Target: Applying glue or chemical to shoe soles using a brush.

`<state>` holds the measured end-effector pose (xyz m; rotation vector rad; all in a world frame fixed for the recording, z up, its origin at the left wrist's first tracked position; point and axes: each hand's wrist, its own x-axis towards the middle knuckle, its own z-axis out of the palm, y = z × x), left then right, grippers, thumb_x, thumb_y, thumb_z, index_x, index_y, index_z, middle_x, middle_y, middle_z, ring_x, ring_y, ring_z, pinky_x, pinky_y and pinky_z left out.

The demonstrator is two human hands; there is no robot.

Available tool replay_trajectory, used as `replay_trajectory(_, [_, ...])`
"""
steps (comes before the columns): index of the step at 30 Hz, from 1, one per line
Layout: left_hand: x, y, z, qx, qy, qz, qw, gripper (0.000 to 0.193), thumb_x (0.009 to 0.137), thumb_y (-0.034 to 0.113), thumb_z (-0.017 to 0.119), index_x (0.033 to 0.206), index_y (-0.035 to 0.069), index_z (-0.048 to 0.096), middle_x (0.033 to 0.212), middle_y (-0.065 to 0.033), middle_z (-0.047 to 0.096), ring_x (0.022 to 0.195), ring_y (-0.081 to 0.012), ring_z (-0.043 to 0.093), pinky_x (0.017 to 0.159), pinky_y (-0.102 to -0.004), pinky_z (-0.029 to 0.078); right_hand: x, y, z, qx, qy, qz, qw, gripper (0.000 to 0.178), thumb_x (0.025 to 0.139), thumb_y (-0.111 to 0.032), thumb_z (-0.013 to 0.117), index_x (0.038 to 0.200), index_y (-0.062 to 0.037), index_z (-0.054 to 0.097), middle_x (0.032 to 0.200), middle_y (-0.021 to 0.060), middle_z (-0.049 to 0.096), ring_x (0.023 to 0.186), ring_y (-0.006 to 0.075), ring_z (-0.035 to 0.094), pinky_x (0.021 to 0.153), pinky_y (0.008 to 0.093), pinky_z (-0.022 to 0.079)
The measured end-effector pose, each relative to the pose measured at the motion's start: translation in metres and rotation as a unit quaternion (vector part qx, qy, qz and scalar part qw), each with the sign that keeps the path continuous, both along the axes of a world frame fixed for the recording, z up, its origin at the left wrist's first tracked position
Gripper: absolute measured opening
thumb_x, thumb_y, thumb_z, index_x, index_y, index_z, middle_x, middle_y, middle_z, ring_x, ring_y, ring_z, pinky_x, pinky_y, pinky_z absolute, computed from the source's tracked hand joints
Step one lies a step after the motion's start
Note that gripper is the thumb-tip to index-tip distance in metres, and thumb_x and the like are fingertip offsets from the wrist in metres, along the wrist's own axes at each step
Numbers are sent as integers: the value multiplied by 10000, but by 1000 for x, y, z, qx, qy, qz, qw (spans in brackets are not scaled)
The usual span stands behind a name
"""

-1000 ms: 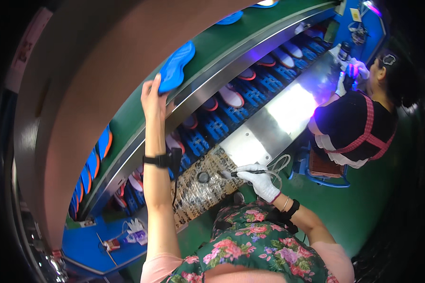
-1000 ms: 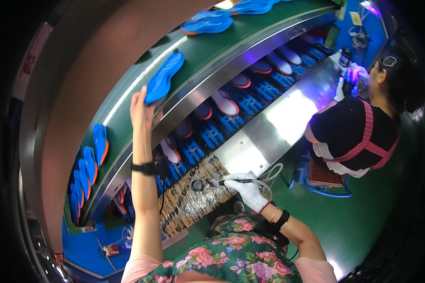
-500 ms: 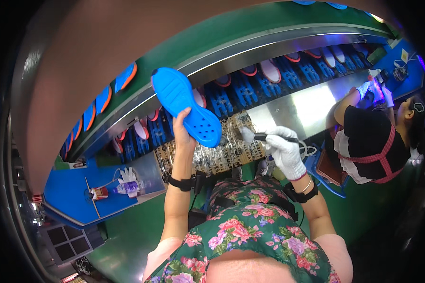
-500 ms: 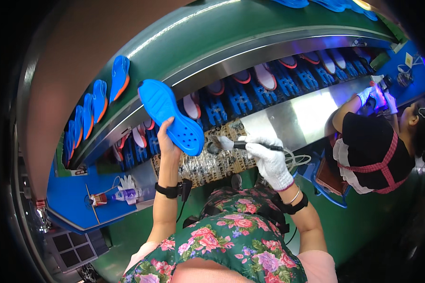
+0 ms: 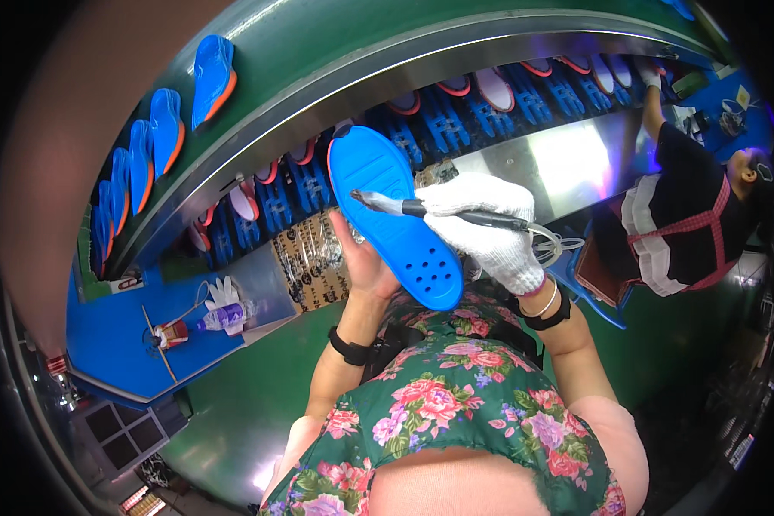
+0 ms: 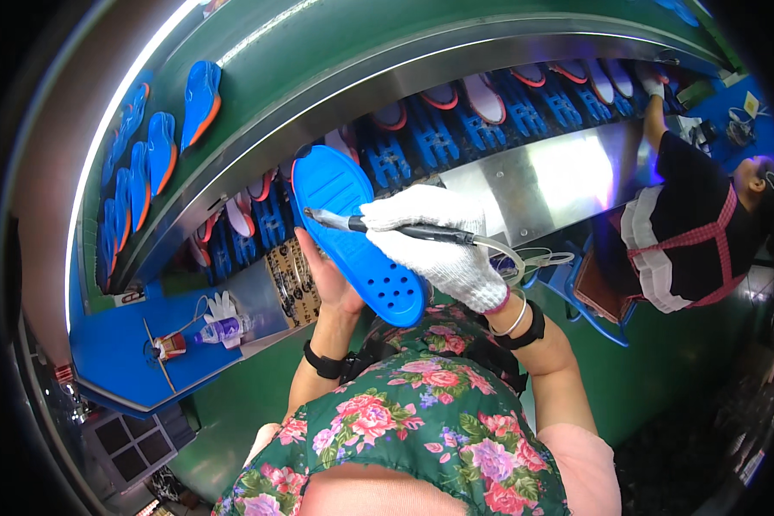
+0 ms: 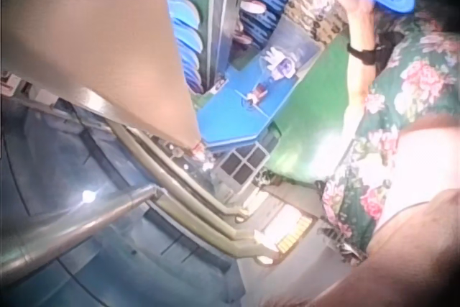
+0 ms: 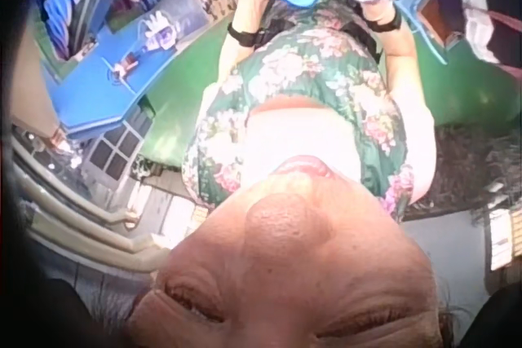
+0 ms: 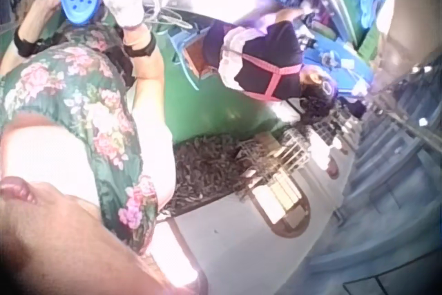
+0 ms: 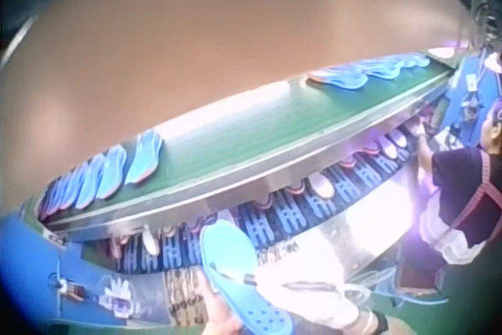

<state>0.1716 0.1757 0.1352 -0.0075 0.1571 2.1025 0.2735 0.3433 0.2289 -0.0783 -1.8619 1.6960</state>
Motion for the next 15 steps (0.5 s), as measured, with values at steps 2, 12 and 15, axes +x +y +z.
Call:
replay_trajectory(2, [7, 5, 21, -202, 99, 66, 972, 939, 932, 833, 257, 1564, 145, 343, 1502, -92, 493, 1337, -286, 511, 1127, -461, 426, -5, -5, 0, 15, 17, -10, 1000, 194, 778, 5, 789, 972, 8, 773, 972, 160, 767, 853, 219, 734, 764, 335, 577])
replay_trajectory(12, [34, 8, 29, -265, 193, 105, 939, 956, 930, 841, 228, 1601, 161, 275, 1594, -77, 390, 1434, -302, 405, 1196, -472, 323, -20, -11, 10, 329, 97, -91, 935, 320, 772, -70, 761, 1091, -50, 761, 1063, 139, 750, 910, 299, 707, 798, 384, 559])
replay_trajectory(15, [35, 6, 21, -282, 203, 98, 933, 973, 919, 855, 228, 1595, 157, 284, 1578, -85, 412, 1426, -296, 421, 1190, -468, 335, -11, -26, 6, 376, 97, -81, 918, 334, 779, -66, 757, 1114, -65, 758, 1079, 131, 746, 932, 296, 704, 803, 389, 558])
